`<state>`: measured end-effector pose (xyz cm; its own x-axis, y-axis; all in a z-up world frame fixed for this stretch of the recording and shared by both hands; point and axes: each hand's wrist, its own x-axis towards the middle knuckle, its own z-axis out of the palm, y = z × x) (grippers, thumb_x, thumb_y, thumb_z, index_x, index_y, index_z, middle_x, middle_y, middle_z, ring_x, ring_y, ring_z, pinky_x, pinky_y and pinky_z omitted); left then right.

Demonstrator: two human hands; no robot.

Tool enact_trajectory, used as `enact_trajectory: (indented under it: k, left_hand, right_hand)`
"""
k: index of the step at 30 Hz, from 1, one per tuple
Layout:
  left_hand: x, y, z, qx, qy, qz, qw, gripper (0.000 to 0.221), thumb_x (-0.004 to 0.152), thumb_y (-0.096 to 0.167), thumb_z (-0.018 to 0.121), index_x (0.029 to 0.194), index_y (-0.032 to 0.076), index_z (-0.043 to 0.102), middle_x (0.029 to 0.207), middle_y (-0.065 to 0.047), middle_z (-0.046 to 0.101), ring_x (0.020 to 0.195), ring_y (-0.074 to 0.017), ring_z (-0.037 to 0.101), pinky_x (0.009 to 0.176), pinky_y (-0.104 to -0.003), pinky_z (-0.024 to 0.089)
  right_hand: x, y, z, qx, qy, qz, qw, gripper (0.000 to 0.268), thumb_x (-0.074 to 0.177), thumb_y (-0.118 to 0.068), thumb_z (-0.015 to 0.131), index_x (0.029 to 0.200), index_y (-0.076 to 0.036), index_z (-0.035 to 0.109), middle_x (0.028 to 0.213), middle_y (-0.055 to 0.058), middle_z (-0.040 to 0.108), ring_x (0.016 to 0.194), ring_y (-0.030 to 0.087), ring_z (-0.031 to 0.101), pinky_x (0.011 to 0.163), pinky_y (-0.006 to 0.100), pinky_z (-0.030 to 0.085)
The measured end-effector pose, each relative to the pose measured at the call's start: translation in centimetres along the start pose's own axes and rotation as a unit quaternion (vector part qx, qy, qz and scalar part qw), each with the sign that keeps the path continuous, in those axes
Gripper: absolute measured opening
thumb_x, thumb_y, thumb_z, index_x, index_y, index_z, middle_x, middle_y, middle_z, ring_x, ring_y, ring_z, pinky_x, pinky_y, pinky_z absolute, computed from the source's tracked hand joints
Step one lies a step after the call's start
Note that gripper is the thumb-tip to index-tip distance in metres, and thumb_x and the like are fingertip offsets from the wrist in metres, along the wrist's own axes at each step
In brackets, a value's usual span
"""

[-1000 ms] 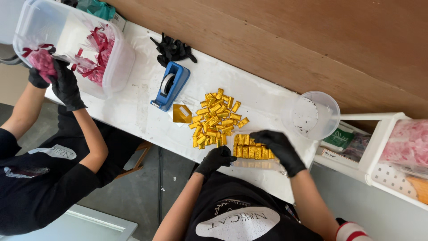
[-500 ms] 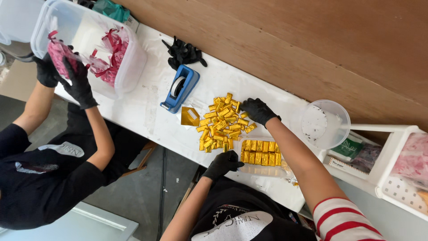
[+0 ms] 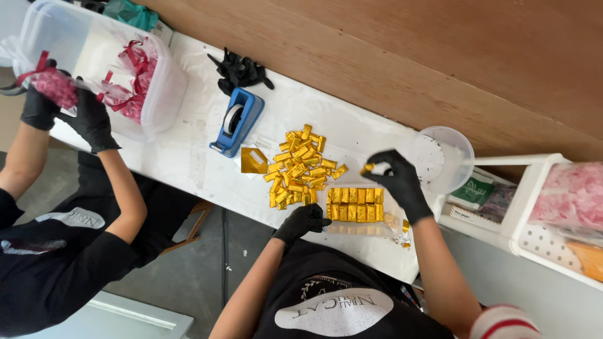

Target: The person wraps individual gold-foiled chocolates in clear plastic sleeves and organizes them into a plastic container.

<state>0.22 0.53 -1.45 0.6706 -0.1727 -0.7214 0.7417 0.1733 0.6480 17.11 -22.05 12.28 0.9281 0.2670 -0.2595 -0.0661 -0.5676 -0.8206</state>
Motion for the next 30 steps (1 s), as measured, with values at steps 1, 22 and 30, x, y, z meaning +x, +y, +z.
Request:
enact_trajectory:
  k: [1, 22, 30]
  left_hand:
    - [0.1, 0.0, 0.0, -0.009, -0.003, -0.002, 1.0, 0.035, 0.072, 0.013, 0.094, 0.087, -0.001, 0.065, 0.074, -0.013, 0.062, 0.068, -0.0221, 0.074, 0.062, -0.03, 0.066]
    - [0.0, -0.2, 0.1, -0.002, 0.022, 0.007, 1.0, 0.038, 0.074, 0.013, 0.094, 0.093, -0.002, 0.065, 0.078, -0.016, 0.064, 0.07, -0.0233, 0.072, 0.066, -0.034, 0.067]
    - [0.0, -0.2, 0.2, -0.001, 0.025, 0.003, 1.0, 0.04, 0.073, 0.012, 0.094, 0.095, -0.003, 0.065, 0.079, -0.017, 0.064, 0.07, -0.025, 0.072, 0.067, -0.036, 0.067]
  right_hand:
    - [-2.1, 0.5, -0.3, 0.098, -0.004, 0.046, 0.994, 0.04, 0.074, -0.012, 0.091, 0.108, -0.019, 0.073, 0.112, -0.001, 0.073, 0.084, 0.012, 0.064, 0.081, 0.024, 0.055]
    - [-2.3, 18.7, 13.8, -0.044, 0.028, 0.188, 0.981, 0.024, 0.073, -0.035, 0.087, 0.088, -0.018, 0.079, 0.083, 0.005, 0.078, 0.094, 0.031, 0.074, 0.085, 0.04, 0.057]
    - [-2.4, 17.4, 14.2, -0.089, 0.03, 0.196, 0.976, 0.021, 0.075, -0.034, 0.084, 0.089, -0.019, 0.081, 0.086, 0.006, 0.079, 0.099, 0.032, 0.073, 0.089, 0.04, 0.057]
